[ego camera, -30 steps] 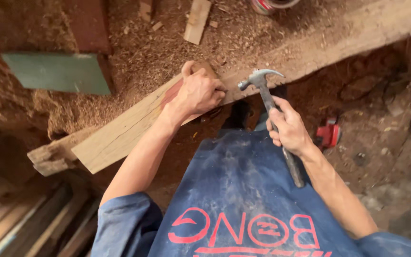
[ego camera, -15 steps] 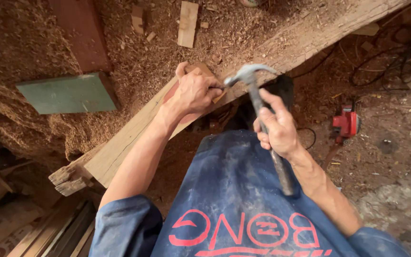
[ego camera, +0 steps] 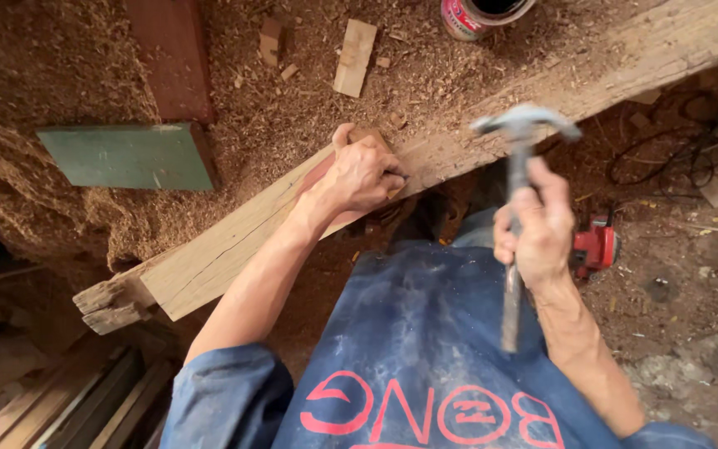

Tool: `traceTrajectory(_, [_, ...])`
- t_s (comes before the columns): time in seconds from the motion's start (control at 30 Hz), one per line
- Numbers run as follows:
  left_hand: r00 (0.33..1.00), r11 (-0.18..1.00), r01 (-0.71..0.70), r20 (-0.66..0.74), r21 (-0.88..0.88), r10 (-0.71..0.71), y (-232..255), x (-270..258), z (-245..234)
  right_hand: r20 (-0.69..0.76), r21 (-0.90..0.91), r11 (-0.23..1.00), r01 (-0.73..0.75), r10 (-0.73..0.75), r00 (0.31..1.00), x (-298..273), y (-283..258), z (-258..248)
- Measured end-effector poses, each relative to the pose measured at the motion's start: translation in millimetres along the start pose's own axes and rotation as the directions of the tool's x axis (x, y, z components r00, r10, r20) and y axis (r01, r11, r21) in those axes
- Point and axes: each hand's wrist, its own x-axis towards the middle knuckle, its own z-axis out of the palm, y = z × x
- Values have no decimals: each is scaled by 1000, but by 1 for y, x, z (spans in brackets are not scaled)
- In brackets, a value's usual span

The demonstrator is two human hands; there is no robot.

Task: The person hammers nails into a wooden board to assemble a box, using a hammer to drive the nails while holding the board with their other hand.

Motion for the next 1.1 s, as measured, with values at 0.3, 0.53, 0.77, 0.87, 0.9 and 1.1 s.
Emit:
traceTrajectory(0.3, [955, 989, -135, -274, -55, 115, 2, -21, -5, 76, -47, 989, -144, 147, 986, -1, 18, -4])
traceTrajectory(0.53, [789, 807, 586, -271, 65, -551, -21, -73, -19, 48, -35, 996, -81, 83, 995, 16, 7, -34])
traceTrajectory(0.77, [681, 736, 671, -315, -92, -661, -23, -59, -15, 114, 41, 999, 1, -6, 993, 10, 2, -22])
traceTrajectory(0.87, [680, 743, 666, -357, -65, -641, -23, -58, -16, 96, -116, 982, 147, -137, 986, 4, 13, 1])
traceTrajectory(0.9, [678, 738, 670, -336, -85, -654, -21, -58, -18, 155, -122, 992, 0, 19, 988, 0, 14, 6])
traceTrajectory(1.1, [664, 728, 672, -329, -132, -672, -21, -55, -21, -83, -10, 979, 202, -202, 976, 22, -34, -21])
